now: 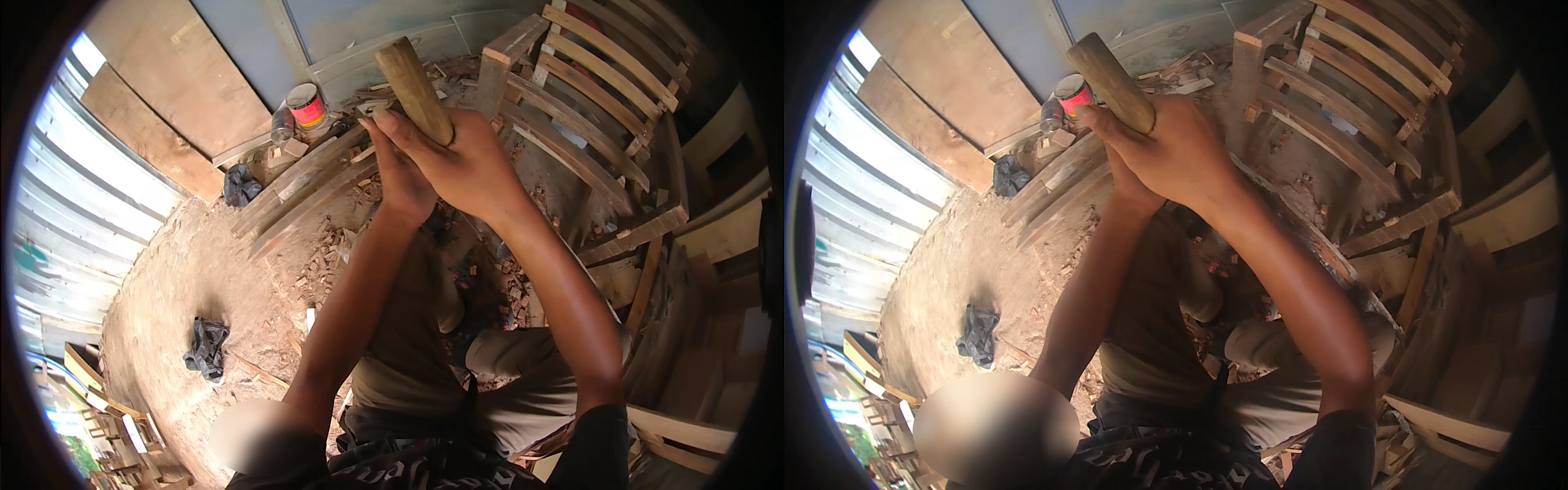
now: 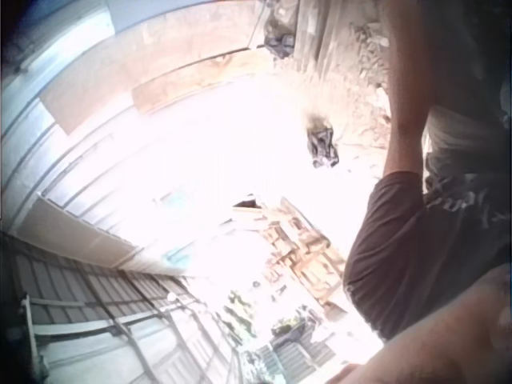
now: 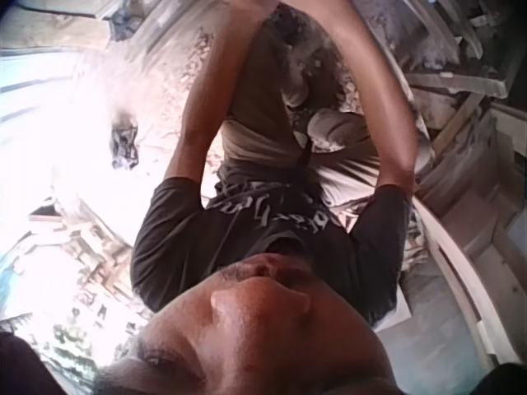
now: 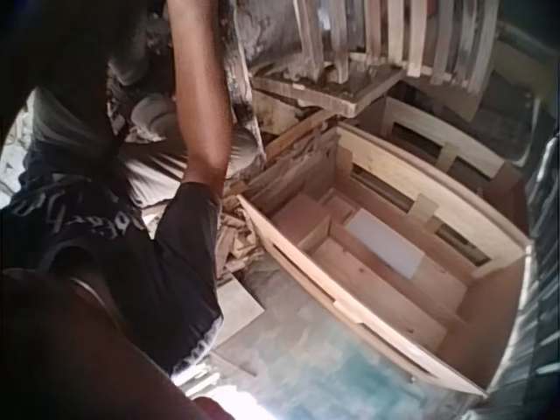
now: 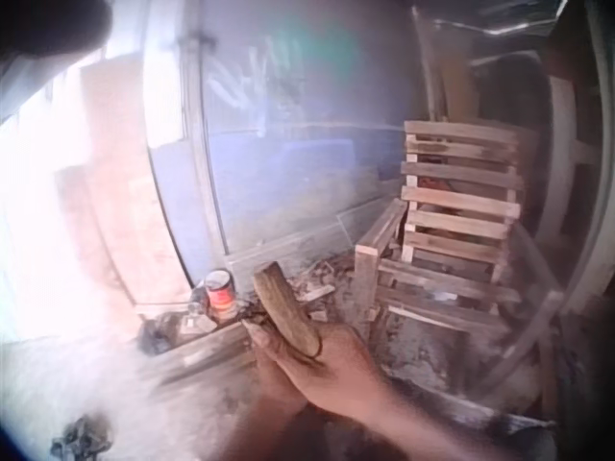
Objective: The person uses a hammer to pry apart and remove wooden slats from a wooden pallet. They repeatedly strike the joints to loosen the boards and then lift them off, placing them aside on the floor.
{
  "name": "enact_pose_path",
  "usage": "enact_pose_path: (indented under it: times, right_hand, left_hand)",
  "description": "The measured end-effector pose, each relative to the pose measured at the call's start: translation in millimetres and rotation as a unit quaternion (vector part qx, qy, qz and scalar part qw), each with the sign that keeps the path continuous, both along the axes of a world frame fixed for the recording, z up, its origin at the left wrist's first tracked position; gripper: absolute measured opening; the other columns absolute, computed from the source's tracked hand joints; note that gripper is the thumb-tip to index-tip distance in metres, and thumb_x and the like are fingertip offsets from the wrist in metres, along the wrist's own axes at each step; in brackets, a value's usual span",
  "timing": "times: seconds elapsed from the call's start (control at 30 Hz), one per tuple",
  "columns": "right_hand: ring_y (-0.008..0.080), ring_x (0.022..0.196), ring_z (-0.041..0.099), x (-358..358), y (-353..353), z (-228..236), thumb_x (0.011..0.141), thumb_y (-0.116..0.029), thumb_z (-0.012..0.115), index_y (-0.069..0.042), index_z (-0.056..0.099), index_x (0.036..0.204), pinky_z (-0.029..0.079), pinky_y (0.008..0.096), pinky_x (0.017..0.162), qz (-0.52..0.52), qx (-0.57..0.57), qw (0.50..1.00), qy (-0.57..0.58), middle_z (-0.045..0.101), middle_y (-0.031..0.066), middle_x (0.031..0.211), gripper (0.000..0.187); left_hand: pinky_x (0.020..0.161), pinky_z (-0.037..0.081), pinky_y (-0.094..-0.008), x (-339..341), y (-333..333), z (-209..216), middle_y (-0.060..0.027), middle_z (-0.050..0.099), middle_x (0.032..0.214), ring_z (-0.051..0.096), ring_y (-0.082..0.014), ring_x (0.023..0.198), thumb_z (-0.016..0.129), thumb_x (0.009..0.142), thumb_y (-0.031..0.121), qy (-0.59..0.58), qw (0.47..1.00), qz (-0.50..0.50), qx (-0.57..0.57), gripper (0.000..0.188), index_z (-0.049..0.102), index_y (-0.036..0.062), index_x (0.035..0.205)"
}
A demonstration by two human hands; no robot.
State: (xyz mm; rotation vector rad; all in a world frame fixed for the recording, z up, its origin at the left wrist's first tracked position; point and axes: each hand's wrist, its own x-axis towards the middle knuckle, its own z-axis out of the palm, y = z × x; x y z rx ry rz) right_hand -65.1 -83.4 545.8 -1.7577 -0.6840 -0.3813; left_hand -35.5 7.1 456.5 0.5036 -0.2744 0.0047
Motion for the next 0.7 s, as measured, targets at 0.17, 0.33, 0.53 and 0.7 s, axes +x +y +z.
enact_pose_path:
  times: [0.17, 0.33, 0.53, 0.7]
  right_hand:
    - [0.0099, 0.057, 0.055, 10.4, 17.9, 20.9, 0.089, -0.055, 0.068, 0.001, 0.065, 0.074, 0.043, 0.0301, 0.051, -0.018, -0.085, 0.994, 0.065, 0.056, 0.0027, 0.056, 0.058]
    - [0.007, 0.052, 0.049, 8.1, 18.4, 8.9, 0.088, -0.059, 0.067, -0.003, 0.06, 0.064, 0.039, 0.0284, 0.047, -0.052, 0.037, 0.995, 0.072, 0.049, -0.0019, 0.052, 0.061]
    - [0.0048, 0.045, 0.045, 19.9, 19.7, 29.1, 0.087, -0.058, 0.068, -0.008, 0.056, 0.066, 0.033, 0.0239, 0.041, -0.016, 0.019, 0.998, 0.059, 0.046, -0.0042, 0.052, 0.055]
    - [0.0064, 0.043, 0.041, 20.4, 3.4, 1.2, 0.093, -0.044, 0.068, -0.007, 0.053, 0.074, 0.032, 0.0225, 0.041, 0.075, 0.201, 0.972, 0.099, 0.044, -0.0038, 0.054, 0.044]
  left_hand:
    - [0.114, 0.032, -0.0421, 2.0, 1.5, -2.4, -0.0072, 0.043, 0.147, 0.041, -0.0237, 0.136, 0.031, 0.09, 0.078, 0.0, 1.0, -0.005, 0.017, 0.088, 0.033, 0.0121, 0.148]
    - [0.109, 0.038, -0.0411, 5.7, 10.4, -10.3, -0.0077, 0.05, 0.14, 0.048, -0.0231, 0.129, 0.035, 0.095, 0.071, 0.024, 0.999, -0.004, -0.038, 0.078, 0.038, 0.0101, 0.145]
    - [0.117, 0.024, -0.0435, -15.4, -4.8, 16.4, -0.0068, 0.034, 0.156, 0.032, -0.0238, 0.142, 0.034, 0.088, 0.081, 0.025, 0.996, 0.056, 0.067, 0.098, 0.025, 0.0087, 0.154]
    - [0.115, 0.028, -0.0479, 1.4, 8.5, -1.9, -0.0113, 0.035, 0.154, 0.037, -0.0274, 0.14, 0.038, 0.087, 0.081, 0.03, 0.999, 0.006, 0.035, 0.098, 0.026, 0.0092, 0.153]
